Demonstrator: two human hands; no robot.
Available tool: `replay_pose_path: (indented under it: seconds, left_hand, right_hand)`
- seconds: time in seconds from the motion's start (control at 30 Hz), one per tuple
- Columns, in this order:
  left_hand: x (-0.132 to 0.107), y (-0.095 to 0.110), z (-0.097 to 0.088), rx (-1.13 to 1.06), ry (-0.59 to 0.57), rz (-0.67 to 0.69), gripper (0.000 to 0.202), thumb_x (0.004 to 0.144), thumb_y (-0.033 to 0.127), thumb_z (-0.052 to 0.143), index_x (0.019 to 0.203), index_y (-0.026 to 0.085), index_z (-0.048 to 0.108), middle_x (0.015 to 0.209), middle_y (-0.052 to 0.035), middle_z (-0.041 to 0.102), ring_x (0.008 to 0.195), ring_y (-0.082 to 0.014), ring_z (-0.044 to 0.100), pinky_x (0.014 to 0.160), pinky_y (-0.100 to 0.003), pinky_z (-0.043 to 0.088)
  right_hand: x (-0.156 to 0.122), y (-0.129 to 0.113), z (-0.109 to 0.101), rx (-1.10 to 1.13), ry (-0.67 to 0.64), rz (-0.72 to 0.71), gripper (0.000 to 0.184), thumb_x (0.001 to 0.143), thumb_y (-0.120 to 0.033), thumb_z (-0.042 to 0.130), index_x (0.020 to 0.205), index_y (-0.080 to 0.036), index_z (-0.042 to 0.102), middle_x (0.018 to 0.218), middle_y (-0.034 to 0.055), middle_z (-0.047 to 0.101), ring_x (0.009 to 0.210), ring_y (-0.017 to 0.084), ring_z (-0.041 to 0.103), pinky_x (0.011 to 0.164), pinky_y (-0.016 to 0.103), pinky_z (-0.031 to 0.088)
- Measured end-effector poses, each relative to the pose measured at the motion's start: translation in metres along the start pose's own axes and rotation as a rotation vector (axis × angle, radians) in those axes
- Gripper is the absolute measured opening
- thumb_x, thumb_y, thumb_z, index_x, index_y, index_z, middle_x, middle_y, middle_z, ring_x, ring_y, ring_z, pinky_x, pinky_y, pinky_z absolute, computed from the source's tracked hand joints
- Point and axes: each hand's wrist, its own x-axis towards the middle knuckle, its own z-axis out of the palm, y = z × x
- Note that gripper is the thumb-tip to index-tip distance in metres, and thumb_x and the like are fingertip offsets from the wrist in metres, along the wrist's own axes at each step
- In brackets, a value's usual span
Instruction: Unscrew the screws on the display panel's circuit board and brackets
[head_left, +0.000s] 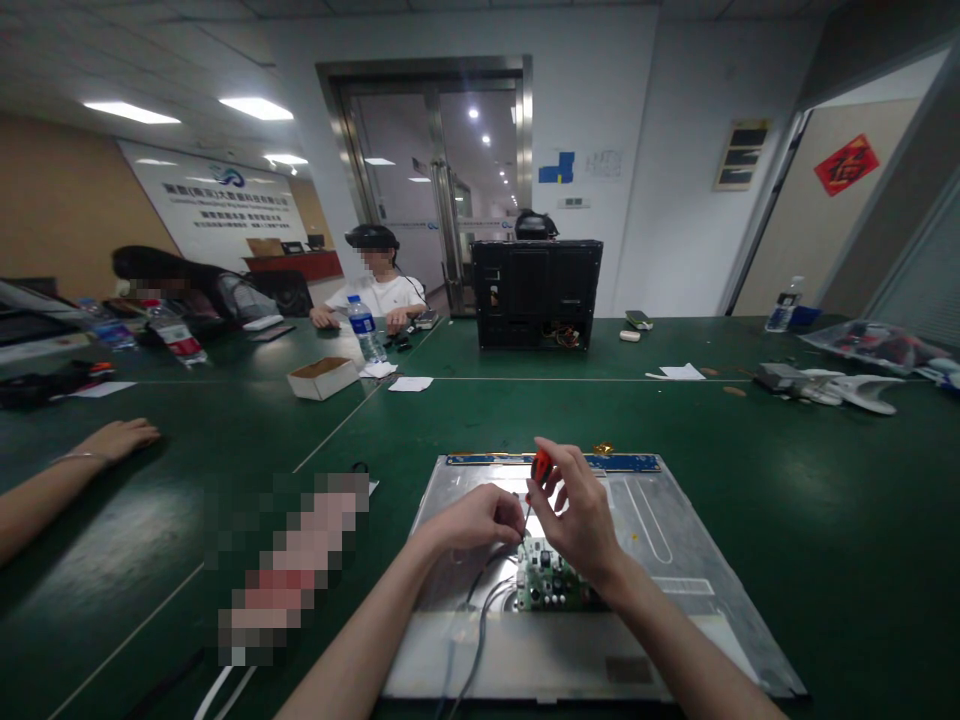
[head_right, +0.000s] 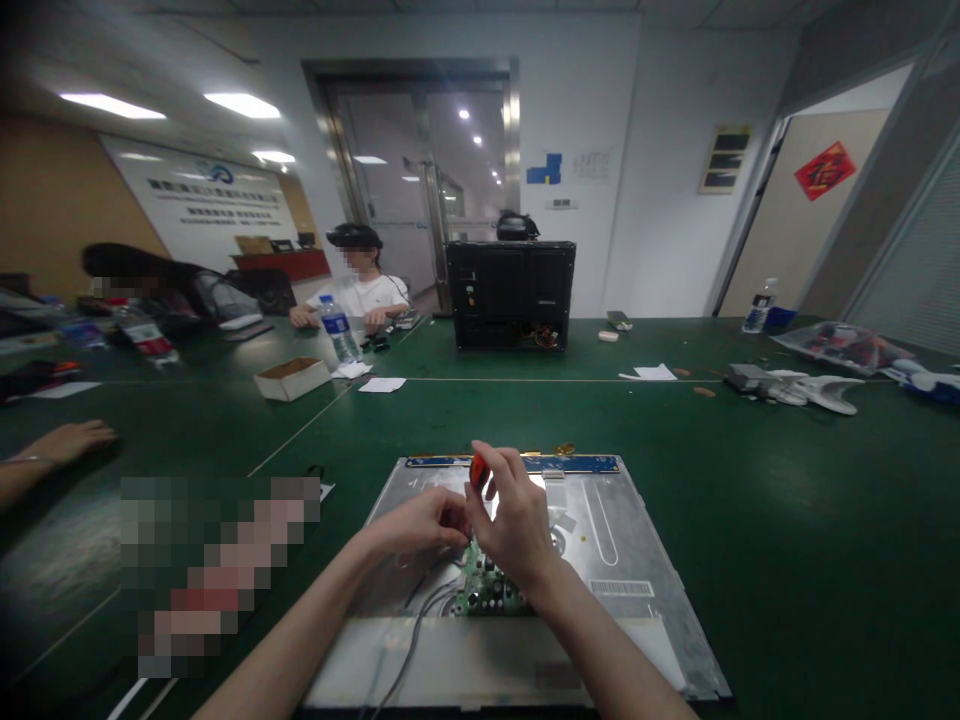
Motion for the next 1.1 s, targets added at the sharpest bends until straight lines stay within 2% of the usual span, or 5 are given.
replay_pose_path:
  seconds: [0.23, 0.5, 0.73, 0.93, 1.1]
  left_hand:
    - [0.0003, -0.0017, 0.0005, -0.012, 0.005, -0.01, 0.005, 0.064, 0.013, 0.067, 0.068, 0.015, 0.065, 0.059, 0.0045, 0.054, 0.061, -0.0126, 0.048, 0.063, -0.026, 0.037]
    - [-0.001, 0.0011, 0.0012, 0.013, 0.024, 0.0, 0.006, 0.064, 0.01, 0.064, 0.067, 0.015, 0.064, 0.06, 0.0037, 0.055, 0.062, -0.0135, 0.05, 0.064, -0.027, 0.038]
    - [-0.0001, -0.0005, 0.0012, -0.01, 0.01, -0.004, 0.007, 0.065, 0.013, 0.065, 0.072, 0.015, 0.067, 0.062, 0.0036, 0.057, 0.063, -0.0135, 0.051, 0.064, -0.026, 0.039]
    - [0.0003, 0.0002, 0.0001, 0.017, 0.006, 0.012, 0.003, 0.066, 0.014, 0.065, 0.065, 0.015, 0.062, 0.058, 0.004, 0.054, 0.06, -0.0125, 0.049, 0.063, -0.026, 0.038]
    - [0.0018, -0.0034, 0.0006, 0.018, 0.017, 0.015, 0.003, 0.064, 0.013, 0.065, 0.067, 0.015, 0.063, 0.061, 0.0028, 0.056, 0.064, -0.0136, 0.05, 0.064, -0.027, 0.038]
  right_hand:
    - [-0.001, 0.0015, 0.0023, 0.01, 0.024, 0.014, 0.043, 0.089, -0.018, 0.053, 0.131, -0.021, 0.044, 0.091, 0.0031, 0.061, 0.06, 0.012, 0.059, 0.046, 0.022, 0.05]
    - [-0.0015, 0.0024, 0.0015, -0.007, -0.028, 0.028, 0.048, 0.092, -0.019, 0.053, 0.14, -0.026, 0.046, 0.106, 0.0075, 0.057, 0.059, 0.01, 0.059, 0.047, 0.023, 0.053]
    - [-0.0032, 0.0018, 0.0038, 0.02, 0.005, 0.051, 0.05, 0.087, -0.017, 0.052, 0.136, -0.02, 0.039, 0.082, -0.0002, 0.062, 0.052, 0.011, 0.057, 0.044, 0.022, 0.049]
    - [-0.0029, 0.0039, 0.002, 0.04, -0.004, 0.027, 0.039, 0.089, -0.02, 0.058, 0.127, -0.023, 0.048, 0.098, 0.004, 0.059, 0.06, 0.011, 0.06, 0.045, 0.02, 0.048]
    - [-0.0019, 0.001, -0.0004, 0.01, -0.036, -0.003, 0.051, 0.088, -0.015, 0.054, 0.138, -0.025, 0.047, 0.099, 0.0045, 0.059, 0.058, 0.01, 0.057, 0.047, 0.021, 0.05]
